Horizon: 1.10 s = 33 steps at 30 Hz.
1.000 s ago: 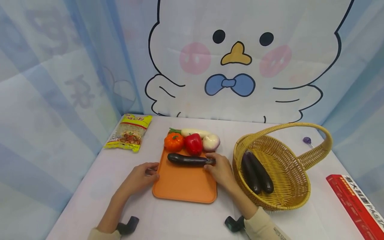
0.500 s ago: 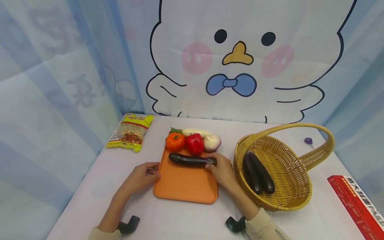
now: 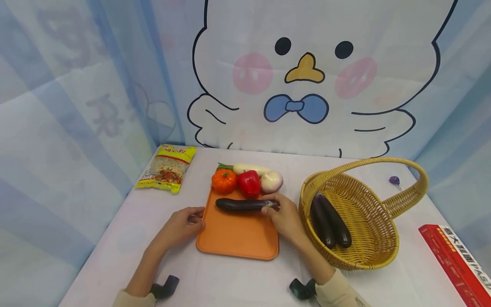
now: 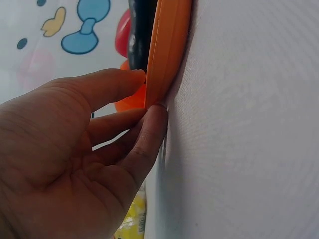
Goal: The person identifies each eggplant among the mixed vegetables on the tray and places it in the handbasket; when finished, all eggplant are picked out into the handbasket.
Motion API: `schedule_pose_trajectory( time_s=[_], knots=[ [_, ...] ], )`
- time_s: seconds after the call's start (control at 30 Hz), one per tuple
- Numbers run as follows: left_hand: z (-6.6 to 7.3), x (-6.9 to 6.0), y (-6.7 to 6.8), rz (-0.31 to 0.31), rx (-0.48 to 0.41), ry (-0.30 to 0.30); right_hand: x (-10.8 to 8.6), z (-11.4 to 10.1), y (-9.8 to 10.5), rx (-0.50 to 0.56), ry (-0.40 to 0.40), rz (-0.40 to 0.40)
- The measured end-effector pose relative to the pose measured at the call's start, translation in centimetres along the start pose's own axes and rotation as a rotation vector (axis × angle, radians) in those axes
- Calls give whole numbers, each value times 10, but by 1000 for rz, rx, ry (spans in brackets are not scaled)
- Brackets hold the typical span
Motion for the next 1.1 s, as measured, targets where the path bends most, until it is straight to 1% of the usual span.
schedule_pose_trajectory(
  time_s=[0.1,0.33,0.47,0.73,0.83,0.9,0.97,1.1],
  knots=[
    [0,0,-1,0,1,5,0,-3,1,48,9,-11],
    [1,1,-1,2,17,5,-5,-9,7,121,-20,-19],
    [1,0,-1,5,23,-1,-8,-15,9,212,-19,-40],
    [0,0,-2,3,25,-11,-21,-28,13,389,-67,-125],
    [0,0,-2,2,26,-15,-28,-38,19,455,-60,-164],
    [0,0,-2,1,23,-15,-32,-44,24,487,-40,-192],
    [-1,0,-2,0,24,-15,-36,-49,29,495,-27,-213],
    [-1,-1,-1,-6,26,-14,-44,-57,41,459,9,-251]
  ],
)
Point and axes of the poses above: each hand's wrist, its own x-axis towards the middle knuckle, its own y-axis out of the back of the hand, z = x × y, the point moved 9 cm from there along x, towards the middle knuckle, and after that the axes turned 5 degrees about -y, right-handed, at the moved point
